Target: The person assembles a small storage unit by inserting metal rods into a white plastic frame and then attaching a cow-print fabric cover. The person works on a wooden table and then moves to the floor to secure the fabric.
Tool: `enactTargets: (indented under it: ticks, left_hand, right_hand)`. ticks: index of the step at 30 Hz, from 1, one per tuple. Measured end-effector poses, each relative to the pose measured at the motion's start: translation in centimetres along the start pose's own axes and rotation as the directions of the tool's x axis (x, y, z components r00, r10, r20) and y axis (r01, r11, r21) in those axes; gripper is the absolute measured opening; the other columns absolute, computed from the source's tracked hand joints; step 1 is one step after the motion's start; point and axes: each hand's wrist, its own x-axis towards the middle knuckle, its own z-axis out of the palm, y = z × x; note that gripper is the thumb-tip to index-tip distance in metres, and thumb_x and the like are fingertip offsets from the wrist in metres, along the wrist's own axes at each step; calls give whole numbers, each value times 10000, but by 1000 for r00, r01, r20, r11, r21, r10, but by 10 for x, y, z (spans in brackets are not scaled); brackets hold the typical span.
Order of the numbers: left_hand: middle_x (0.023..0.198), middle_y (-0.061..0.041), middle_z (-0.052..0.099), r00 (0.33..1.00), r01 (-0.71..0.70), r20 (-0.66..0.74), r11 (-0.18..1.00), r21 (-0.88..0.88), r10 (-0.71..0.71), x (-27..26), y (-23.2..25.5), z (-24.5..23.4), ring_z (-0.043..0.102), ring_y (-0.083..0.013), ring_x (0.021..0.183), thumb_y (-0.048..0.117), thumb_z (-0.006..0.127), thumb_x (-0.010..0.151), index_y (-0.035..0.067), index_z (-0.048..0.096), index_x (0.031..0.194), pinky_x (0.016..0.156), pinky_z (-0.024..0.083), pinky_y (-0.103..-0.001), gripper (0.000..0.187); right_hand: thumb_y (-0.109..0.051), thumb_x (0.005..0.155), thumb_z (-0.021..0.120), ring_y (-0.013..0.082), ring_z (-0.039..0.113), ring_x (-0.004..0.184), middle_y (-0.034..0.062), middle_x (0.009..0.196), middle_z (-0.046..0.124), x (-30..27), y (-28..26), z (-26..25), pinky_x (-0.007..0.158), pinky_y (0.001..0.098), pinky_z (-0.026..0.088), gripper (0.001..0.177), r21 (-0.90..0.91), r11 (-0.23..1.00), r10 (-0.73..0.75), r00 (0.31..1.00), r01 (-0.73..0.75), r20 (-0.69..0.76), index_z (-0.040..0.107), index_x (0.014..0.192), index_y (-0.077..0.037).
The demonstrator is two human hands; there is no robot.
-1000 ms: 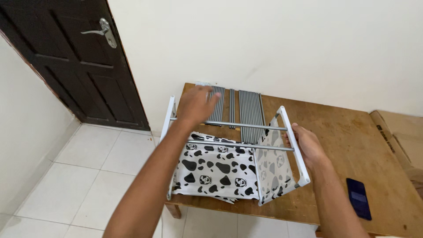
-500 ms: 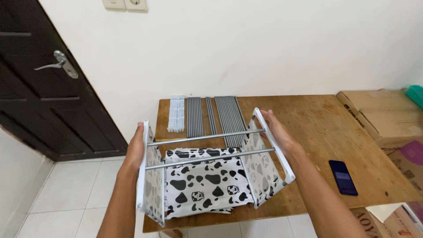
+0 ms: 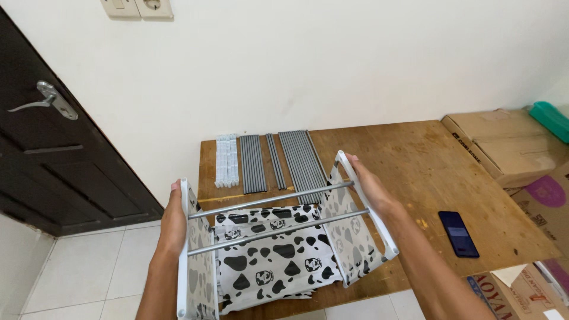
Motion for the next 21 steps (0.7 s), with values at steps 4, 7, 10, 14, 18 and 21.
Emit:
enactTargets:
  ticks: [4, 7, 10, 14, 18, 21]
  left_hand:
    - [1669, -87, 290, 999, 50, -6, 996, 80, -49, -3, 6, 0, 213, -246, 1556, 600, 208, 992, 164, 343, 1583, 1241, 162, -360, 746]
    - [1683, -75, 259, 999, 46, -3, 995, 87, -46, -5, 8, 2, 168, -239, 1570, 596, 194, 991, 170, 309, 1594, 1250, 141, -366, 747]
    - [1690, -85, 243, 1000, -5, 7, 997, 77, 4, -3, 10, 1, 178, -235, 1577, 594, 195, 1001, 144, 279, 1598, 1255, 142, -359, 752]
    - [1695, -61, 220, 999, 48, 15, 983, 175, -51, -3, 12, 2, 147, -232, 1573, 598, 191, 985, 159, 252, 1601, 1245, 138, -356, 759]
    - [1677, -87, 251, 1000, -7, 28, 974, 227, 0, -1, 14, 2, 191, -248, 1562, 598, 207, 994, 126, 256, 1595, 1237, 164, -356, 766]
    - [1638, -147, 330, 995, -98, -2, 976, 193, 100, 11, 15, 5, 275, -276, 1537, 567, 225, 1028, 61, 318, 1569, 1235, 203, -362, 747]
  right_hand:
    - [-692, 904, 199, 237, 114, 1566, -16, 1705, 165, -6, -5, 2, 1245, 547, 151, 756, -105, 992, -63, 998, 63, 10, 215, 1594, -383]
    - [-699, 928, 205, 279, 276, 1550, 47, 1656, 335, -6, -6, 4, 1232, 573, 260, 731, -82, 995, 54, 999, -54, -5, 252, 1609, -437]
    - [-687, 914, 189, 285, 207, 1572, 25, 1688, 259, 1, -2, 6, 1236, 577, 210, 754, -83, 995, 54, 998, -57, -33, 250, 1601, -383]
    - [-664, 920, 192, 288, 174, 1561, 31, 1687, 215, 11, 13, -1, 1239, 526, 204, 754, -91, 995, -45, 999, 44, -1, 239, 1608, -361]
    - [-583, 976, 255, 217, 284, 1484, 37, 1634, 316, 33, 29, -2, 1182, 438, 290, 687, 31, 981, -193, 981, 194, -7, 331, 1571, -249]
    - [-502, 1042, 320, 205, 485, 1236, 101, 1401, 525, 54, 34, -8, 1057, 386, 421, 582, 132, 961, -240, 970, 242, -30, 506, 1461, -143]
